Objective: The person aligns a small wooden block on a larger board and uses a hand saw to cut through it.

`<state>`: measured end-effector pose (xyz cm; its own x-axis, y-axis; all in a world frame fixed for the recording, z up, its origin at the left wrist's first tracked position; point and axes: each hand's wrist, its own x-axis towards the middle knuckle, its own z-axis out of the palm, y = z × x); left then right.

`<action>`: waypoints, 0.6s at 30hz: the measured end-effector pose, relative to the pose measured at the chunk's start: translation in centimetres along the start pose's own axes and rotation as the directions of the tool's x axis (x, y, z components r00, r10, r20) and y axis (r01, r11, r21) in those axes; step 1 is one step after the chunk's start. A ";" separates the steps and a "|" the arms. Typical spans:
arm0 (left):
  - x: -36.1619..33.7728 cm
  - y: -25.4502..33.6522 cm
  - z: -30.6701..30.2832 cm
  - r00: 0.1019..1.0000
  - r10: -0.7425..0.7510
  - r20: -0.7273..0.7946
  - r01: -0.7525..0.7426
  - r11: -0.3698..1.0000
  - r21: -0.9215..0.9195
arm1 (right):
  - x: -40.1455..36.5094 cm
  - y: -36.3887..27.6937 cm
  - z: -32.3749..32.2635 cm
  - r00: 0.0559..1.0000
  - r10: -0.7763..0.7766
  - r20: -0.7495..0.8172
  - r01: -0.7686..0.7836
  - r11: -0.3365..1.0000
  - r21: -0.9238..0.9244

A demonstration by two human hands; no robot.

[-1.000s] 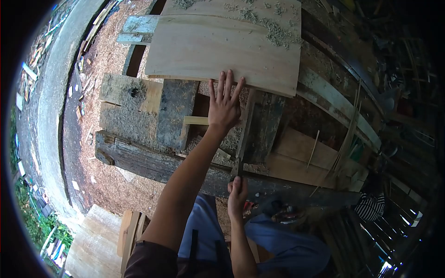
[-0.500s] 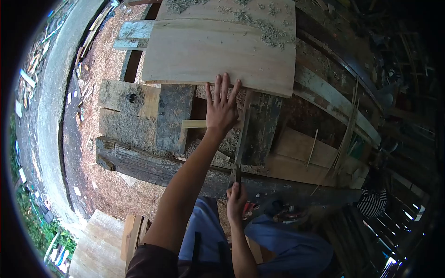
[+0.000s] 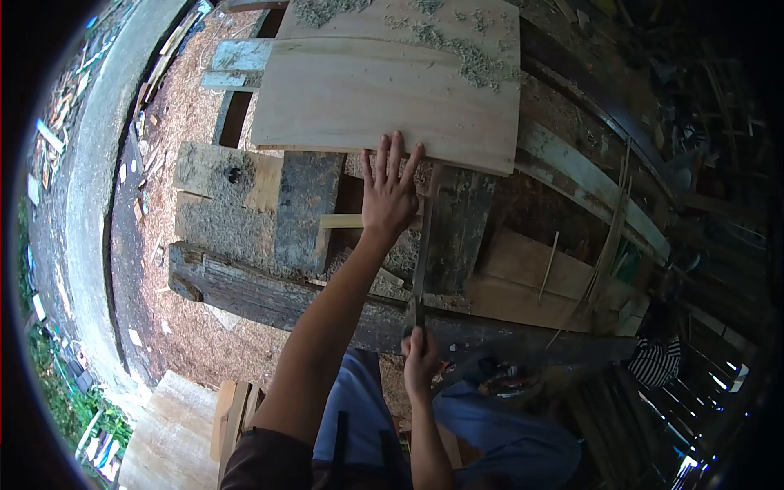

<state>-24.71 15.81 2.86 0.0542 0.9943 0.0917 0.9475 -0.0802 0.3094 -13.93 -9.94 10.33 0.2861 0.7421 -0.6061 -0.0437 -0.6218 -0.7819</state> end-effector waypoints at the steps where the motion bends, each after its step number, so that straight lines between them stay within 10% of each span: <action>1: -0.4 -0.1 0.0 1.000 -0.009 0.014 0.009 1.000 0.000 | -1.4 0.9 -0.5 0.999 0.026 -0.029 -0.027 0.999 -0.037; 18: 0.1 0.0 0.0 1.000 -0.010 -0.027 0.010 1.000 0.003 | 2.4 -2.1 0.4 0.998 -0.028 -0.050 0.027 1.000 -0.007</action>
<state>-24.70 15.95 2.85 0.0365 0.9928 0.1139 0.9489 -0.0702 0.3077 -13.51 -6.74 10.44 0.3345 0.7457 -0.5762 -0.0287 -0.6031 -0.7972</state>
